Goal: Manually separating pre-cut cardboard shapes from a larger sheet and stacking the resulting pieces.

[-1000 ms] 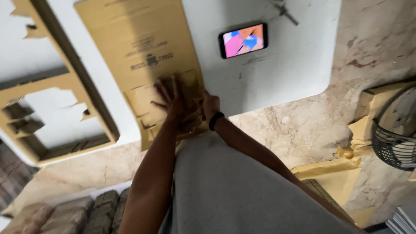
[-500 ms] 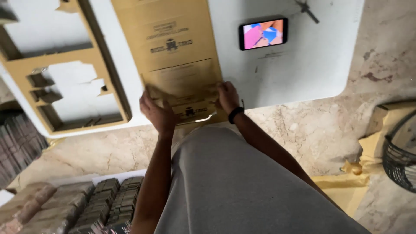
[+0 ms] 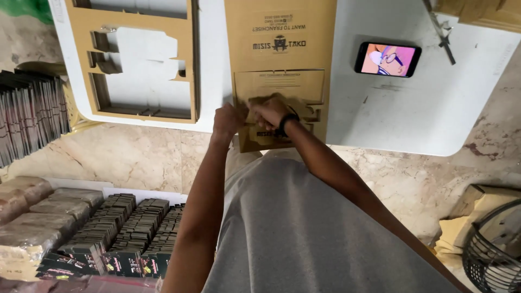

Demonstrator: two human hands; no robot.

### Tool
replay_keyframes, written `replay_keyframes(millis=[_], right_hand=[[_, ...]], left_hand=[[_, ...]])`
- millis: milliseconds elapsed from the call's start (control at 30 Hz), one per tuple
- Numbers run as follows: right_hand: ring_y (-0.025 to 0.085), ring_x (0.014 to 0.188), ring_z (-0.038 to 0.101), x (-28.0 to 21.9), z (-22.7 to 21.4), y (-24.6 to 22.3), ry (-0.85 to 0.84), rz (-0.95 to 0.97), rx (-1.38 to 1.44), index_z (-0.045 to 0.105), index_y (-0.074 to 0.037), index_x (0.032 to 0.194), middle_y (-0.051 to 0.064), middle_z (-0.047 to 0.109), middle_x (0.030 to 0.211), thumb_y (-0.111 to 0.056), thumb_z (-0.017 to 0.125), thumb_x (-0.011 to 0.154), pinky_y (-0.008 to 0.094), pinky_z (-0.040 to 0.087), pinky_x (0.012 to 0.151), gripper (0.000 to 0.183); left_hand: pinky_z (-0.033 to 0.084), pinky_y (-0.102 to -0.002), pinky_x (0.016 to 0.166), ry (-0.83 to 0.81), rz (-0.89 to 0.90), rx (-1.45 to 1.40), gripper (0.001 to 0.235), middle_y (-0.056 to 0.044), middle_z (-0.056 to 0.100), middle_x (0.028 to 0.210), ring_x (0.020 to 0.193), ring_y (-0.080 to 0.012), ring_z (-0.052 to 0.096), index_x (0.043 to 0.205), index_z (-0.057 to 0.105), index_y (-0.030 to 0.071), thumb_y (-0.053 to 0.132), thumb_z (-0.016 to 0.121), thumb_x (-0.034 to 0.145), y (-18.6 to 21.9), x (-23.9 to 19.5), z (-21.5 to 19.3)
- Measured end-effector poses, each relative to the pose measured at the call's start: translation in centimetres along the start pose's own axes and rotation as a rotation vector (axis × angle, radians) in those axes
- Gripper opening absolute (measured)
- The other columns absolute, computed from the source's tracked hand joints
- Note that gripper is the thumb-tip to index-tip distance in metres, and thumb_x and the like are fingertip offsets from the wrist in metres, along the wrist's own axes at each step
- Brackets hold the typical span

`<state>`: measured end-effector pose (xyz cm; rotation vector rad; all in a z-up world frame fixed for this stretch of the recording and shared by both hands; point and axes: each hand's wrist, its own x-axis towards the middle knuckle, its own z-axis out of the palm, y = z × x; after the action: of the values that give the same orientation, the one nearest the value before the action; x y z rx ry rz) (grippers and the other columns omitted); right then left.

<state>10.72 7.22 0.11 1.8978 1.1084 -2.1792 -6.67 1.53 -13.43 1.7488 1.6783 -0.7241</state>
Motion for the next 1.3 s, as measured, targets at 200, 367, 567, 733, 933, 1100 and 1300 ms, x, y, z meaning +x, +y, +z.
replay_keyframes(millis=[200, 367, 567, 733, 933, 1100, 1300], right_hand=[[0.016, 0.039, 0.056, 4.5, 1.8, 0.4, 0.147, 0.027, 0.098, 0.071, -0.003, 0.061, 0.01, 0.062, 0.049, -0.029, 0.075, 0.075, 0.03, 0.049, 0.035, 0.03], [0.016, 0.04, 0.057, 4.6, 1.8, 1.4, 0.118, -0.005, 0.042, 0.069, -0.005, 0.057, 0.011, 0.06, 0.046, -0.038, 0.073, 0.079, 0.03, 0.051, 0.038, 0.04], [0.022, 0.045, 0.061, 1.3, 0.4, -1.2, -0.079, -0.018, -0.211, 0.072, 0.003, 0.066, 0.016, 0.065, 0.055, -0.021, 0.068, 0.088, 0.032, 0.052, 0.043, 0.032], [0.018, 0.04, 0.057, 1.8, 0.6, -0.6, -0.006, -0.018, -0.06, 0.067, 0.001, 0.056, 0.013, 0.062, 0.052, -0.021, 0.071, 0.088, 0.032, 0.046, 0.036, 0.039], [0.015, 0.041, 0.057, 1.8, 0.5, -0.9, 0.008, 0.024, 0.005, 0.063, -0.003, 0.053, 0.01, 0.063, 0.053, -0.028, 0.077, 0.083, 0.029, 0.048, 0.035, 0.041], [0.014, 0.043, 0.06, 0.5, 0.0, -2.2, 0.003, 0.052, 0.066, 0.063, -0.007, 0.056, 0.01, 0.065, 0.057, -0.019, 0.073, 0.081, 0.024, 0.046, 0.035, 0.029], [0.02, 0.047, 0.063, 5.9, 1.3, 2.9, 0.081, -0.036, 0.068, 0.063, -0.005, 0.055, 0.014, 0.063, 0.056, -0.011, 0.072, 0.079, 0.031, 0.048, 0.04, 0.026]], left_hand=[[0.062, -0.056, 0.059, 0.106, -0.161, -0.565, 0.035, -0.021, 0.073, 0.079, 0.079, -0.0469, 0.075, 0.091, 0.069, 0.009, 0.043, 0.063, 0.086, 1.1, -3.1, -4.6], [0.062, -0.056, 0.081, -0.071, -0.13, -0.486, 0.037, -0.024, 0.075, 0.095, 0.097, -0.0465, 0.073, 0.105, 0.071, 0.003, 0.033, 0.055, 0.089, 0.2, -5.4, -6.9], [0.06, -0.058, 0.084, -0.152, -0.061, -0.531, 0.039, -0.023, 0.076, 0.096, 0.099, -0.0479, 0.072, 0.103, 0.078, 0.006, 0.03, 0.054, 0.084, -0.9, -4.0, -6.0], [0.061, -0.057, 0.08, -0.123, -0.023, -0.497, 0.038, -0.026, 0.073, 0.097, 0.098, -0.0494, 0.072, 0.11, 0.071, 0.006, 0.032, 0.05, 0.093, -2.0, -4.6, -6.9], [0.061, -0.058, 0.079, -0.101, 0.023, -0.515, 0.039, -0.026, 0.073, 0.093, 0.094, -0.0494, 0.073, 0.111, 0.072, 0.004, 0.033, 0.055, 0.092, -2.3, -3.1, -6.0], [0.063, -0.054, 0.071, 0.003, 0.044, -0.232, 0.035, -0.023, 0.071, 0.082, 0.084, -0.0444, 0.075, 0.102, 0.072, 0.004, 0.036, 0.064, 0.091, -1.1, -4.5, -6.9], [0.059, -0.038, 0.052, 0.448, 0.132, 0.135, 0.01, -0.003, 0.066, 0.06, 0.058, -0.026, 0.074, 0.082, 0.066, 0.01, 0.012, 0.057, 0.086, 2.3, -6.0, -4.8]])
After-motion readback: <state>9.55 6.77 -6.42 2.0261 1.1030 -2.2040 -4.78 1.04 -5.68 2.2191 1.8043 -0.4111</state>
